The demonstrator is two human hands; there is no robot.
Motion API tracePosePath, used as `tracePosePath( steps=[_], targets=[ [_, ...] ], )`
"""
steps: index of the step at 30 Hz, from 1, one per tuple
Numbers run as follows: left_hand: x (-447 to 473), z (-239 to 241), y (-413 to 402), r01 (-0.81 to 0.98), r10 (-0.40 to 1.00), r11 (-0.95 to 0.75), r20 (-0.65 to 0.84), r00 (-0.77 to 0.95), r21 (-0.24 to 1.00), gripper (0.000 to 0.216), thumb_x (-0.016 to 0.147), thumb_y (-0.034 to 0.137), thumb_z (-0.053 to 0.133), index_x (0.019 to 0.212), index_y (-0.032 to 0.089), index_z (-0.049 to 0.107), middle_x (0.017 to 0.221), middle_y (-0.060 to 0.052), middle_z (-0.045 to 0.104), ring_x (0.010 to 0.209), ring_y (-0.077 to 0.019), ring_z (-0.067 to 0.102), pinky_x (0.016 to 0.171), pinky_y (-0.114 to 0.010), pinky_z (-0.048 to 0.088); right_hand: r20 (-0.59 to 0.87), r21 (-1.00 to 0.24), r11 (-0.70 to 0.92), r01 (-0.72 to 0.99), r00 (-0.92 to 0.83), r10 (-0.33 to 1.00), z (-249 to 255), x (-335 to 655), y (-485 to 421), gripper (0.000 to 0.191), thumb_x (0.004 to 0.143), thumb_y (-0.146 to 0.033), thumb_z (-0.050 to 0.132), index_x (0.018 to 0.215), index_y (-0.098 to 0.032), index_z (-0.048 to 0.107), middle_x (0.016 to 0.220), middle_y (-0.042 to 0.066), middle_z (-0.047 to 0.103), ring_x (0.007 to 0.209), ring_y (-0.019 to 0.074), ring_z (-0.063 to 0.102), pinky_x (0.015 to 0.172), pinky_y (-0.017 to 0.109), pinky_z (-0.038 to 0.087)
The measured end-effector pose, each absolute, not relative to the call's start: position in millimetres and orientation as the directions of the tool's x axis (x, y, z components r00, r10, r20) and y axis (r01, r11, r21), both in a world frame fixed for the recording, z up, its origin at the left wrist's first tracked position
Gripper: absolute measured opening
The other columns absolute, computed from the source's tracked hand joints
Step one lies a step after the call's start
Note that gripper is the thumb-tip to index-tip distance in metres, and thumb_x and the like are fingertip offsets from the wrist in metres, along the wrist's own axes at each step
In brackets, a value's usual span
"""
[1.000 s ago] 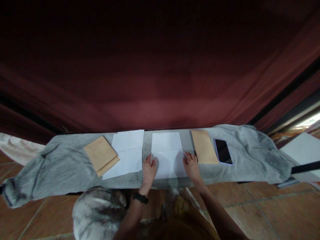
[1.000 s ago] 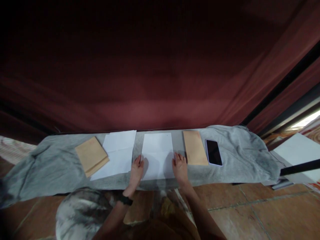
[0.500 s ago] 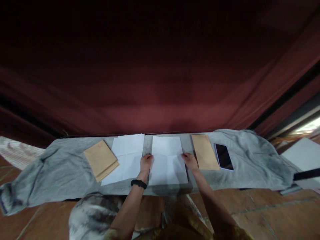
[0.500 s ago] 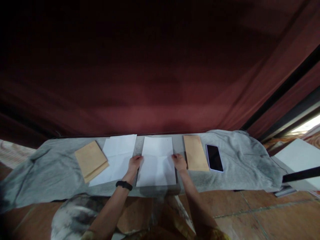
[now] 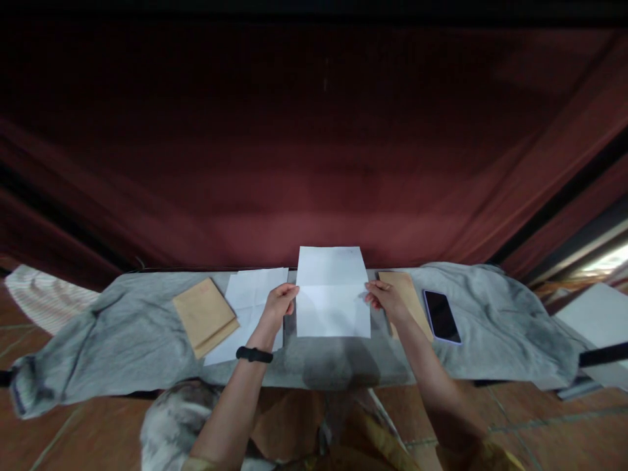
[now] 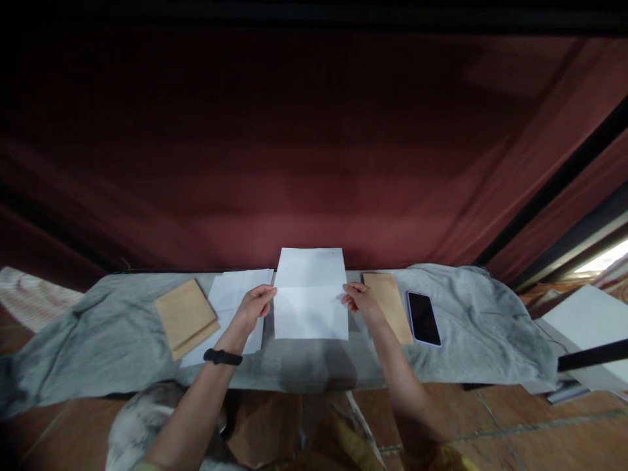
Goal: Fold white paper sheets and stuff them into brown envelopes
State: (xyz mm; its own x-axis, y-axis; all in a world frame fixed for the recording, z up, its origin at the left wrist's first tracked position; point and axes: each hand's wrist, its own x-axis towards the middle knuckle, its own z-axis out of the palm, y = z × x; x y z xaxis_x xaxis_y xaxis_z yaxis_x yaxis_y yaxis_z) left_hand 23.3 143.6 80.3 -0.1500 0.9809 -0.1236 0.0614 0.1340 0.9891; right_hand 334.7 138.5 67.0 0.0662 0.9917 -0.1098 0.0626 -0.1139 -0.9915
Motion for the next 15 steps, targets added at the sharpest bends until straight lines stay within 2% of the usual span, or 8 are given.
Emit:
tracePosePath(
  steps=[2, 4, 7, 9, 12, 15],
  targets=[
    [26.5, 93.6, 143.3, 0.025, 0.985, 0.114, -0.109, -0.132, 0.993, 0.045, 0.064, 0.057, 0.076, 0.079, 0.017, 0.063, 0.053, 0.005, 0.056, 0.045, -0.0107, 0.057, 0.046, -0.020, 0.040, -0.093, -0.996, -0.093, 0.004, 0.068, 0.993, 81.2, 334.1, 138.1, 0.050, 0.068, -0.066, 0.072, 0.080, -0.018, 0.064, 0.069, 0.005, 0.073, 0.048, 0.0114, 0.058, 0.045, 0.021, 0.045],
    [31.2, 103.7, 141.2, -0.037, 0.988, 0.078, -0.082, -0.134, 0.996, 0.049, 0.065, 0.061, 0.076, 0.080, 0.018, 0.060, 0.062, 0.003, 0.061, 0.063, -0.0155, 0.068, 0.061, -0.025, 0.052, -0.062, -0.996, -0.057, -0.071, 0.076, 0.995, 93.4, 332.2, 136.1, 0.051, 0.068, -0.066, 0.074, 0.084, -0.018, 0.064, 0.078, 0.008, 0.076, 0.059, 0.0147, 0.066, 0.055, 0.025, 0.054],
    [37.3, 107.3, 133.7, -0.116, 0.987, 0.021, -0.039, -0.156, 0.993, 0.050, 0.068, 0.065, 0.074, 0.074, 0.019, 0.056, 0.065, 0.003, 0.060, 0.075, -0.0180, 0.070, 0.076, -0.030, 0.055, -0.041, -0.992, -0.028, -0.127, 0.100, 0.994, 101.6, 329.4, 128.7, 0.054, 0.070, -0.070, 0.072, 0.083, -0.019, 0.064, 0.083, 0.009, 0.075, 0.070, 0.0188, 0.070, 0.066, 0.031, 0.059],
    [39.4, 98.1, 125.1, -0.084, 0.984, 0.001, -0.016, -0.177, 0.997, 0.049, 0.069, 0.065, 0.073, 0.069, 0.019, 0.055, 0.062, 0.003, 0.058, 0.072, -0.0165, 0.068, 0.076, -0.029, 0.054, -0.050, -0.994, -0.037, -0.100, 0.131, 0.990, 96.1, 328.3, 120.1, 0.056, 0.068, -0.074, 0.071, 0.079, -0.019, 0.063, 0.076, 0.006, 0.072, 0.069, 0.0198, 0.070, 0.066, 0.032, 0.059],
    [40.5, 68.5, 105.7, 0.057, 0.971, 0.025, -0.011, -0.237, 0.998, 0.048, 0.068, 0.066, 0.071, 0.065, 0.019, 0.058, 0.062, 0.003, 0.060, 0.067, -0.0153, 0.064, 0.072, -0.027, 0.052, -0.044, -0.999, -0.038, -0.036, 0.169, 0.985, 69.7, 326.8, 101.2, 0.057, 0.063, -0.076, 0.072, 0.072, -0.021, 0.061, 0.066, 0.000, 0.064, 0.064, 0.0186, 0.066, 0.061, 0.031, 0.058],
    [41.6, 32.7, 80.1, 0.124, 0.955, 0.100, -0.060, -0.289, 0.987, 0.044, 0.066, 0.062, 0.072, 0.062, 0.021, 0.059, 0.058, 0.002, 0.061, 0.064, -0.0171, 0.064, 0.065, -0.027, 0.050, -0.090, -0.994, -0.098, 0.042, 0.153, 0.984, 32.0, 324.9, 78.3, 0.052, 0.069, -0.073, 0.067, 0.069, -0.022, 0.061, 0.059, -0.002, 0.059, 0.060, 0.0180, 0.064, 0.059, 0.030, 0.056]
  ],
)
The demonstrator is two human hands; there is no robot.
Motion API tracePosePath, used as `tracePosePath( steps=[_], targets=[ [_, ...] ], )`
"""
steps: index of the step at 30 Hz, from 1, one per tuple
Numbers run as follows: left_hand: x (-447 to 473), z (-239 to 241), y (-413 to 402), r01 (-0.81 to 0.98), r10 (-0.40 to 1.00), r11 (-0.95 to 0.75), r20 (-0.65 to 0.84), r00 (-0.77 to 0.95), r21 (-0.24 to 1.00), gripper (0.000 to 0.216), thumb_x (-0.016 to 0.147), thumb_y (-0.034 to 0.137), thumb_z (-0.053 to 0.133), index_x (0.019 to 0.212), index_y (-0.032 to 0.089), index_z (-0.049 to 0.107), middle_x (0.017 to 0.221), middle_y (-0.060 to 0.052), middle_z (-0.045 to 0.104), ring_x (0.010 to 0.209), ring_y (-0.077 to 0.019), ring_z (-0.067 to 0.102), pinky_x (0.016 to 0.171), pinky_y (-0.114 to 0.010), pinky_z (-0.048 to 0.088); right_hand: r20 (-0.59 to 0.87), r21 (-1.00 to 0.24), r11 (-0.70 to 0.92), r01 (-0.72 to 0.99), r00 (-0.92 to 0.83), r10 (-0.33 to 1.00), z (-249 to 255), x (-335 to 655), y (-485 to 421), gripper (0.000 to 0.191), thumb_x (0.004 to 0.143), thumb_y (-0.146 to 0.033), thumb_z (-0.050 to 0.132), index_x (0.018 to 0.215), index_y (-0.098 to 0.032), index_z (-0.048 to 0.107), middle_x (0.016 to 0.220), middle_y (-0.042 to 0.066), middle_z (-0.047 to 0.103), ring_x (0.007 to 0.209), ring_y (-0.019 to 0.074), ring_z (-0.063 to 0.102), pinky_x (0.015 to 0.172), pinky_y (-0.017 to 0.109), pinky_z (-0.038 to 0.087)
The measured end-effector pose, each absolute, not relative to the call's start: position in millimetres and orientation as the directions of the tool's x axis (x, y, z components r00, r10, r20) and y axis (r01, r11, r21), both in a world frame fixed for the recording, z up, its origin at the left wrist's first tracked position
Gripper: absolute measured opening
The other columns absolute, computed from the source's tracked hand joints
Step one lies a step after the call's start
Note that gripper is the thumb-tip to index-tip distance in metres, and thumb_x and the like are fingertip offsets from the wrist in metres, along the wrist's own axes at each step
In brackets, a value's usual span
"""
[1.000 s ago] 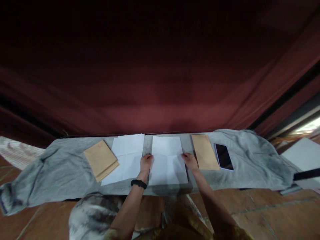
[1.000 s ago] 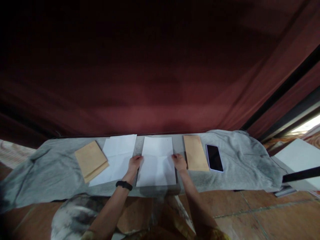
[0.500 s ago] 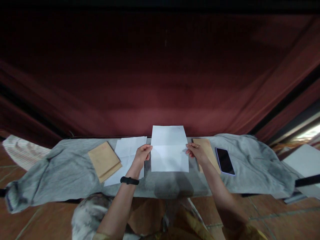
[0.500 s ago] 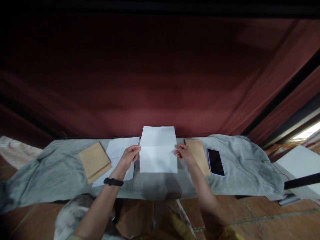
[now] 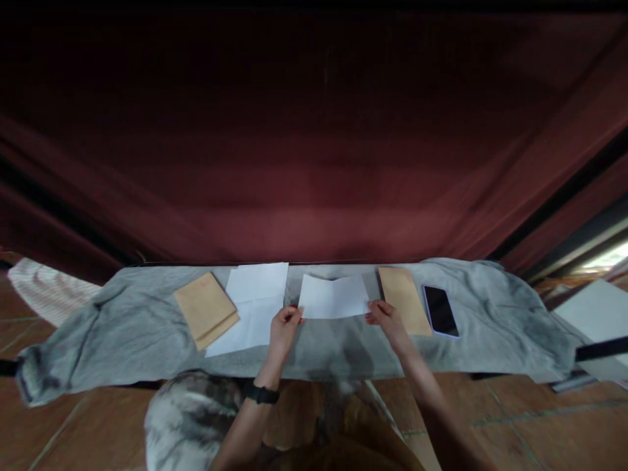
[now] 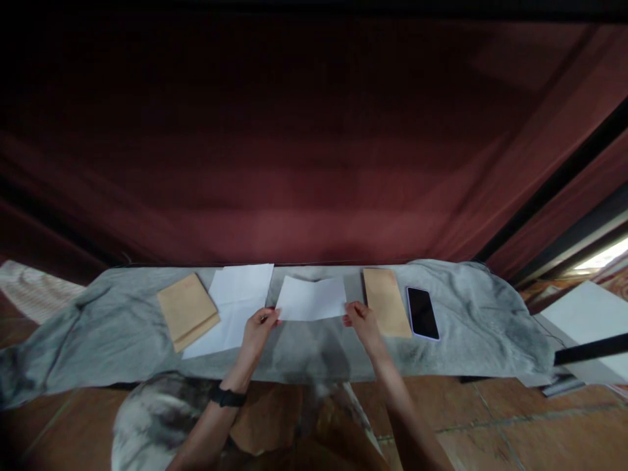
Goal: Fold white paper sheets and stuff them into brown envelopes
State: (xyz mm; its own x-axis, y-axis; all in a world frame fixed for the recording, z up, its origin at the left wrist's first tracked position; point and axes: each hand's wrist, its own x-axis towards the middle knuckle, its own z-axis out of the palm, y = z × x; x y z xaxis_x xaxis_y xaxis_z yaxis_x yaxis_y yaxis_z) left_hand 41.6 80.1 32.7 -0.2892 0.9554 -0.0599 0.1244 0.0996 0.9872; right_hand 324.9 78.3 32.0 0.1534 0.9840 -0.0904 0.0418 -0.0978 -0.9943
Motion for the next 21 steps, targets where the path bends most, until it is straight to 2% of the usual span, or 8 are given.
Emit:
tracePosePath(
  steps=[4, 7, 12, 15, 18, 19, 21],
  targets=[
    [44.0, -2.8, 48.3, 0.152, 0.943, 0.178, -0.125, -0.309, 0.972, 0.034, 0.061, 0.052, 0.074, 0.061, 0.022, 0.058, 0.050, 0.002, 0.060, 0.050, -0.0166, 0.060, 0.054, -0.027, 0.046, -0.071, -0.938, -0.123, 0.323, 0.168, 0.983, -8.8, 322.2, 49.9, 0.041, 0.078, -0.062, 0.056, 0.065, -0.024, 0.059, 0.052, -0.002, 0.056, 0.052, 0.0175, 0.058, 0.053, 0.028, 0.048],
    [45.6, -19.0, 33.6, 0.147, 0.938, 0.208, -0.155, -0.310, 0.967, 0.029, 0.063, 0.046, 0.072, 0.067, 0.023, 0.055, 0.052, 0.004, 0.060, 0.049, -0.0169, 0.061, 0.053, -0.027, 0.047, -0.035, -0.841, -0.132, 0.524, 0.191, 0.981, -23.8, 320.9, 34.0, 0.033, 0.084, -0.049, 0.052, 0.064, -0.024, 0.060, 0.055, 0.000, 0.061, 0.054, 0.0175, 0.060, 0.054, 0.027, 0.044],
    [46.0, -32.9, 22.8, 0.141, 0.928, 0.241, -0.186, -0.323, 0.960, 0.025, 0.070, 0.038, 0.064, 0.087, 0.023, 0.052, 0.061, 0.007, 0.060, 0.043, -0.0149, 0.058, 0.045, -0.026, 0.045, 0.008, -0.692, -0.128, 0.710, 0.185, 0.983, -31.4, 319.0, 19.0, 0.026, 0.092, -0.036, 0.048, 0.078, -0.022, 0.066, 0.068, 0.003, 0.070, 0.065, 0.0187, 0.067, 0.059, 0.025, 0.044],
    [44.3, -31.6, 17.8, 0.351, 0.938, 0.228, -0.108, -0.330, 0.908, 0.026, 0.077, 0.028, 0.061, 0.102, 0.021, 0.056, 0.066, 0.004, 0.062, 0.050, -0.0156, 0.061, 0.049, -0.026, 0.047, 0.021, -0.580, -0.129, 0.805, 0.173, 0.985, -33.2, 317.1, 14.4, 0.021, 0.094, -0.029, 0.050, 0.084, -0.021, 0.066, 0.075, 0.005, 0.072, 0.071, 0.0184, 0.070, 0.062, 0.024, 0.043],
    [42.2, -26.1, 12.3, 0.656, 0.955, 0.201, 0.003, -0.296, 0.727, 0.025, 0.084, 0.021, 0.059, 0.108, 0.019, 0.060, 0.075, 0.000, 0.066, 0.067, -0.0183, 0.067, 0.063, -0.029, 0.052, 0.034, -0.474, -0.147, 0.868, 0.186, 0.982, -34.8, 316.1, 10.2, 0.016, 0.094, -0.026, 0.053, 0.089, -0.019, 0.066, 0.075, 0.005, 0.072, 0.068, 0.0177, 0.070, 0.062, 0.024, 0.042],
    [42.3, -24.5, 10.7, 0.732, 0.959, 0.187, 0.039, -0.280, 0.655, 0.025, 0.086, 0.020, 0.058, 0.110, 0.019, 0.061, 0.081, -0.003, 0.068, 0.072, -0.0195, 0.068, 0.068, -0.031, 0.053, 0.053, -0.462, -0.151, 0.874, 0.197, 0.979, -35.0, 315.7, 9.2, 0.015, 0.094, -0.025, 0.053, 0.090, -0.019, 0.067, 0.075, 0.005, 0.072, 0.067, 0.0174, 0.069, 0.062, 0.024, 0.043],
    [45.9, -22.6, 9.3, 0.846, 0.961, 0.130, 0.143, -0.235, 0.518, 0.025, 0.089, 0.018, 0.054, 0.112, 0.018, 0.063, 0.093, -0.008, 0.069, 0.083, -0.0224, 0.069, 0.077, -0.036, 0.055, 0.125, -0.515, -0.113, 0.850, 0.205, 0.971, -34.5, 312.4, 9.7, 0.018, 0.095, -0.026, 0.051, 0.094, -0.018, 0.067, 0.078, 0.007, 0.072, 0.069, 0.0179, 0.069, 0.064, 0.025, 0.045]
  ],
)
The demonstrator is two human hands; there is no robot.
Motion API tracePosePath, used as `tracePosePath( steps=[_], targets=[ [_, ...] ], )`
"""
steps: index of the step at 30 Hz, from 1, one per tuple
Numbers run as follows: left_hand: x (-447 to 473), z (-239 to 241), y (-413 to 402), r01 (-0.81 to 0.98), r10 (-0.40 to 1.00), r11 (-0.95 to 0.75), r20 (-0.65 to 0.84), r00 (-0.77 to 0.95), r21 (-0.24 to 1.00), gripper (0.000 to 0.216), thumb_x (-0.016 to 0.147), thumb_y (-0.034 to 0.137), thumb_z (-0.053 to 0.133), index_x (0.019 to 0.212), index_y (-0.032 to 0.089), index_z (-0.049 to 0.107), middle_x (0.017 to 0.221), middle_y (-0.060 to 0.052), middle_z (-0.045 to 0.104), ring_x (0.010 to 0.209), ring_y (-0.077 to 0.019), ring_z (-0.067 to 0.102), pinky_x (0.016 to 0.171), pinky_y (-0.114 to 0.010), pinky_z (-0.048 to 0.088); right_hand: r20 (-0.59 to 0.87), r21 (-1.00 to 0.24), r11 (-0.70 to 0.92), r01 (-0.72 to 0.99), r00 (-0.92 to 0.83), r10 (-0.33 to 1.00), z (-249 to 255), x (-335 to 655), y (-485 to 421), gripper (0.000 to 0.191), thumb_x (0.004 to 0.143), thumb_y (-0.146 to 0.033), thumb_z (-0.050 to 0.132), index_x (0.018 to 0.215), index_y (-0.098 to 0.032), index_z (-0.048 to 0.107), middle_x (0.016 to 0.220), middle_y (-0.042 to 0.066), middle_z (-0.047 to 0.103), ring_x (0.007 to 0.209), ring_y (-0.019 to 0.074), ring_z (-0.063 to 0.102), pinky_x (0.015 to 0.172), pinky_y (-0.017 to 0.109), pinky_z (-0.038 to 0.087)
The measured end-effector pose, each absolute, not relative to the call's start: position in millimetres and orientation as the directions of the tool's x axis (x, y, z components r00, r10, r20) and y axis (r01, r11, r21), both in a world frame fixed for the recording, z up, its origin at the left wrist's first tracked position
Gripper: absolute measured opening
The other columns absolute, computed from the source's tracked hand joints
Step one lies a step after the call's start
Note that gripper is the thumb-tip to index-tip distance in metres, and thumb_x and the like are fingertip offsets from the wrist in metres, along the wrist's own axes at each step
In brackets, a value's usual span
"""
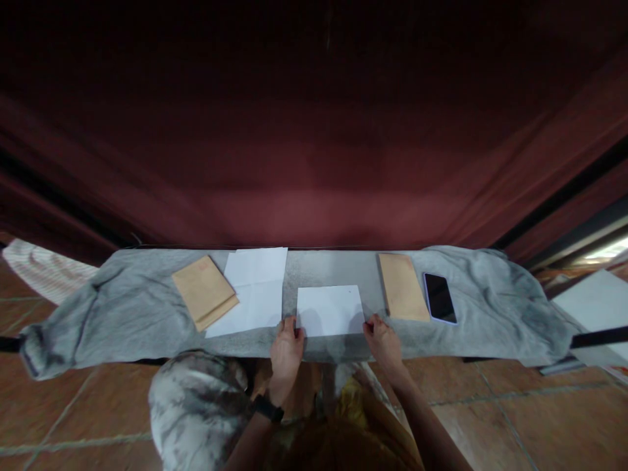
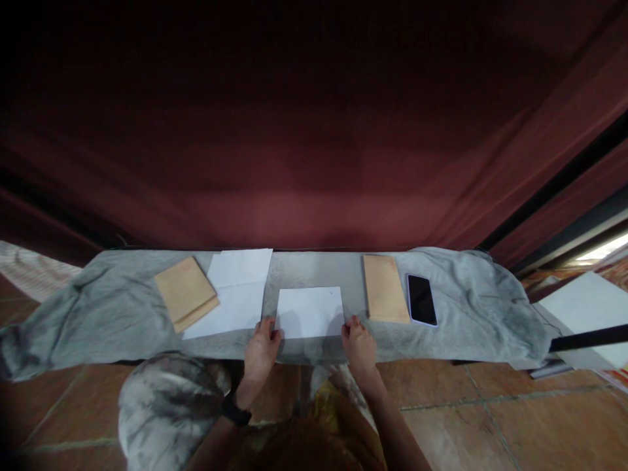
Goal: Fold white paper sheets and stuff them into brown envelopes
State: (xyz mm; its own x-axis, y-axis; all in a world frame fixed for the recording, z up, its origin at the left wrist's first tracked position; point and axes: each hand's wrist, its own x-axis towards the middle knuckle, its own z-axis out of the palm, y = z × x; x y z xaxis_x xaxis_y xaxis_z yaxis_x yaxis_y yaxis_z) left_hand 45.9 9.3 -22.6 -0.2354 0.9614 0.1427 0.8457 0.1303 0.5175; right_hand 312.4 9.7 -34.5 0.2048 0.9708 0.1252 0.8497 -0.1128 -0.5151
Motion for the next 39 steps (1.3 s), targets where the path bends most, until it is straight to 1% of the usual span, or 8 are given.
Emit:
tracePosePath(
  steps=[3, 5, 7, 11, 18, 22, 30, 39],
  targets=[
    [63.3, -25.2, 14.7, 0.921, 0.944, -0.058, 0.321, -0.075, 0.386, 0.032, 0.093, 0.019, 0.047, 0.120, 0.016, 0.063, 0.116, -0.015, 0.067, 0.109, -0.0280, 0.064, 0.096, -0.045, 0.053, 0.236, -0.649, 0.040, 0.760, 0.152, 0.960, -32.2, 294.0, 19.8, 0.031, 0.100, -0.030, 0.040, 0.103, -0.016, 0.067, 0.093, 0.011, 0.073, 0.084, 0.0202, 0.070, 0.076, 0.030, 0.052],
    [81.6, -31.2, 23.1, 0.916, 0.928, -0.201, 0.368, 0.064, 0.348, 0.041, 0.096, 0.022, 0.044, 0.134, 0.015, 0.057, 0.139, -0.017, 0.058, 0.131, -0.0298, 0.053, 0.108, -0.048, 0.046, 0.259, -0.679, 0.117, 0.725, 0.087, 0.962, -31.7, 271.2, 32.3, 0.038, 0.102, -0.034, 0.035, 0.114, -0.017, 0.067, 0.108, 0.012, 0.073, 0.097, 0.0192, 0.069, 0.087, 0.030, 0.054],
    [99.9, -40.2, 33.2, 0.914, 0.922, -0.276, 0.351, 0.164, 0.297, 0.050, 0.097, 0.021, 0.040, 0.145, 0.014, 0.048, 0.153, -0.017, 0.046, 0.145, -0.0292, 0.039, 0.116, -0.049, 0.038, 0.282, -0.700, 0.197, 0.687, 0.012, 0.959, -33.9, 245.1, 46.1, 0.043, 0.104, -0.037, 0.032, 0.127, -0.020, 0.064, 0.124, 0.009, 0.070, 0.114, 0.0179, 0.065, 0.100, 0.032, 0.052],
    [118.1, -58.0, 47.1, 0.931, 0.939, -0.302, 0.232, 0.254, 0.204, 0.059, 0.094, 0.017, 0.038, 0.153, 0.012, 0.037, 0.155, -0.016, 0.046, 0.148, -0.0271, 0.035, 0.120, -0.052, 0.031, 0.291, -0.729, 0.294, 0.619, -0.109, 0.951, -46.8, 212.5, 62.1, 0.052, 0.106, -0.037, 0.025, 0.142, -0.018, 0.056, 0.144, 0.010, 0.058, 0.137, 0.0198, 0.050, 0.115, 0.042, 0.043],
    [110.2, -58.6, 46.4, 0.968, 0.967, -0.196, 0.198, 0.163, 0.160, 0.058, 0.096, 0.015, 0.031, 0.154, 0.006, 0.034, 0.161, -0.016, 0.035, 0.152, -0.0237, 0.026, 0.124, -0.045, 0.026, 0.313, -0.389, 0.313, 0.866, -0.195, 0.929, -59.8, 230.2, 47.9, 0.048, 0.106, -0.028, 0.030, 0.148, -0.011, 0.048, 0.155, 0.014, 0.045, 0.147, 0.0222, 0.037, 0.122, 0.048, 0.027],
    [102.7, -52.5, 43.8, 0.970, 0.968, -0.125, 0.238, 0.074, 0.209, 0.059, 0.101, 0.030, 0.033, 0.154, 0.003, 0.033, 0.160, -0.020, 0.034, 0.152, -0.0266, 0.026, 0.123, -0.046, 0.028, 0.315, -0.253, 0.285, 0.924, -0.200, 0.928, -57.8, 245.4, 44.3, 0.050, 0.105, -0.029, 0.040, 0.150, -0.010, 0.043, 0.157, 0.017, 0.040, 0.148, 0.0253, 0.034, 0.120, 0.048, 0.029],
    [86.3, -50.9, 36.5, 0.942, 0.944, -0.083, 0.328, -0.030, 0.326, 0.062, 0.102, 0.039, 0.038, 0.154, 0.005, 0.033, 0.157, -0.023, 0.037, 0.149, -0.0322, 0.032, 0.120, -0.054, 0.032, 0.304, -0.205, 0.175, 0.963, -0.107, 0.946, -66.8, 275.3, 43.0, 0.057, 0.104, -0.033, 0.038, 0.156, -0.011, 0.032, 0.159, 0.018, 0.037, 0.147, 0.0288, 0.036, 0.119, 0.052, 0.028],
    [77.6, -53.6, 29.7, 0.959, 0.934, -0.052, 0.352, -0.053, 0.280, 0.066, 0.103, 0.046, 0.038, 0.153, 0.003, 0.035, 0.155, -0.026, 0.039, 0.148, -0.0335, 0.033, 0.120, -0.054, 0.031, 0.326, -0.222, 0.101, 0.970, -0.024, 0.945, -75.6, 292.9, 32.4, 0.055, 0.105, -0.031, 0.030, 0.155, -0.007, 0.034, 0.157, 0.019, 0.041, 0.146, 0.0307, 0.037, 0.118, 0.052, 0.028]
  ],
)
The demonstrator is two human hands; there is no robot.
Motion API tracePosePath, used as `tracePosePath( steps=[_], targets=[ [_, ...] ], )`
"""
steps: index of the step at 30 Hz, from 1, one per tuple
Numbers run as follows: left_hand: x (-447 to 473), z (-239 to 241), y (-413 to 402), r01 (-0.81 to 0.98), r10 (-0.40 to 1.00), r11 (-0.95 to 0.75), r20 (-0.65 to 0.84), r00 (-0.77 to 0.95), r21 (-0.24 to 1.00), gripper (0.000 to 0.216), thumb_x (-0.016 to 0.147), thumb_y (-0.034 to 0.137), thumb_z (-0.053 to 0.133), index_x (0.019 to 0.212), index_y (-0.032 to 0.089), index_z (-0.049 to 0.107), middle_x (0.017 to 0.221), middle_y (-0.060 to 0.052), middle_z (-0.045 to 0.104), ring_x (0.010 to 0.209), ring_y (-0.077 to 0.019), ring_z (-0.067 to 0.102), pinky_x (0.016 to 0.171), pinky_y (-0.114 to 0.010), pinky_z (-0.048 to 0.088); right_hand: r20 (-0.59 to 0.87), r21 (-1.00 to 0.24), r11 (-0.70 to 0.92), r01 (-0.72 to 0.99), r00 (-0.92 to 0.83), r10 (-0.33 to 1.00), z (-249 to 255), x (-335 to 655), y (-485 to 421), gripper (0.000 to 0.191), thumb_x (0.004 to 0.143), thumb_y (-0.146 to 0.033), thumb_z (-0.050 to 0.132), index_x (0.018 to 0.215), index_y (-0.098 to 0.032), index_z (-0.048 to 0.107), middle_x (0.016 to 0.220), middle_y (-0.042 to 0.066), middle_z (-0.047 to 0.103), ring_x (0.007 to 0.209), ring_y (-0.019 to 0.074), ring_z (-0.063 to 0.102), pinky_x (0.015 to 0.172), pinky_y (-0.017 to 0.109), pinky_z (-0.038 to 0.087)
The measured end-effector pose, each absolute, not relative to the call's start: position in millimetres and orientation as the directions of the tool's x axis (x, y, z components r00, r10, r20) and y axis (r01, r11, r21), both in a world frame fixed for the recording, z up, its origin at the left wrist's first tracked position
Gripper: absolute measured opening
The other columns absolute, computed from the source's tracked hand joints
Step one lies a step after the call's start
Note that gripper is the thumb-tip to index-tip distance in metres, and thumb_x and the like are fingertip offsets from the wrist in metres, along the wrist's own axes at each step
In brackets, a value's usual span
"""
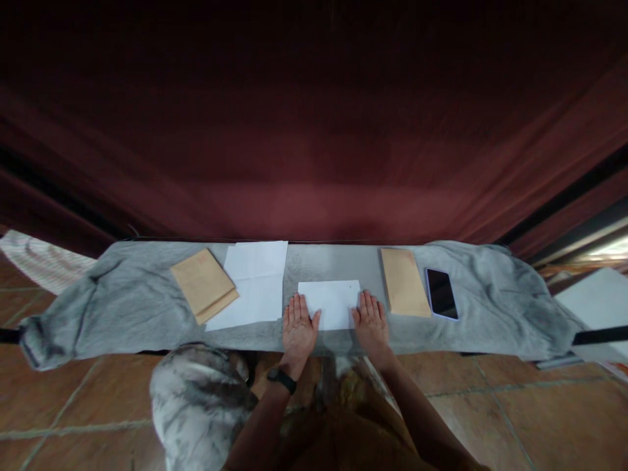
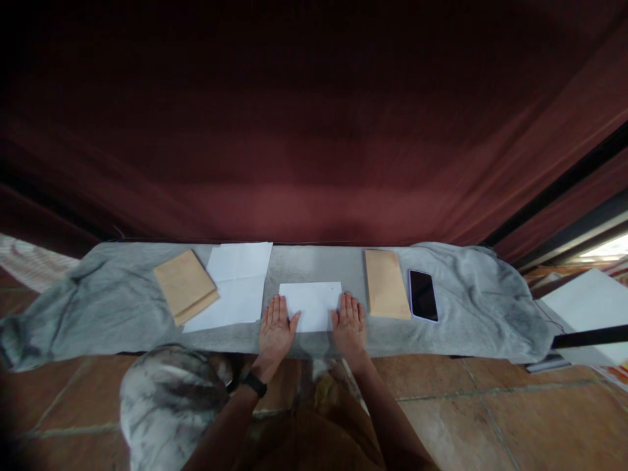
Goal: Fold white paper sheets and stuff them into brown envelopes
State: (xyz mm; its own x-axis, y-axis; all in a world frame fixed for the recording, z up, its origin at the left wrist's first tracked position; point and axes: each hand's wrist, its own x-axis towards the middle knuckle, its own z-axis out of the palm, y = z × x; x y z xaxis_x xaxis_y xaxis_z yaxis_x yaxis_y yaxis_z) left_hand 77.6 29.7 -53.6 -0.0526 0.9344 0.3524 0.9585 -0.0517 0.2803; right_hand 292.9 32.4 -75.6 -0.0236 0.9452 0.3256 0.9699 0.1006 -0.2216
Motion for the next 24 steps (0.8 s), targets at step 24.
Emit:
tracePosePath(
  steps=[24],
  targets=[
    [78.0, -54.6, 30.3, 0.960, 0.948, -0.027, 0.313, -0.064, 0.280, 0.070, 0.101, 0.048, 0.040, 0.152, 0.001, 0.034, 0.157, -0.026, 0.036, 0.149, -0.0339, 0.032, 0.121, -0.052, 0.029, 0.335, -0.223, 0.324, 0.919, -0.240, 0.911, -60.0, 248.6, 26.5, 0.053, 0.103, -0.028, 0.043, 0.152, -0.011, 0.040, 0.156, 0.017, 0.042, 0.145, 0.0258, 0.039, 0.117, 0.050, 0.034]
  ],
)
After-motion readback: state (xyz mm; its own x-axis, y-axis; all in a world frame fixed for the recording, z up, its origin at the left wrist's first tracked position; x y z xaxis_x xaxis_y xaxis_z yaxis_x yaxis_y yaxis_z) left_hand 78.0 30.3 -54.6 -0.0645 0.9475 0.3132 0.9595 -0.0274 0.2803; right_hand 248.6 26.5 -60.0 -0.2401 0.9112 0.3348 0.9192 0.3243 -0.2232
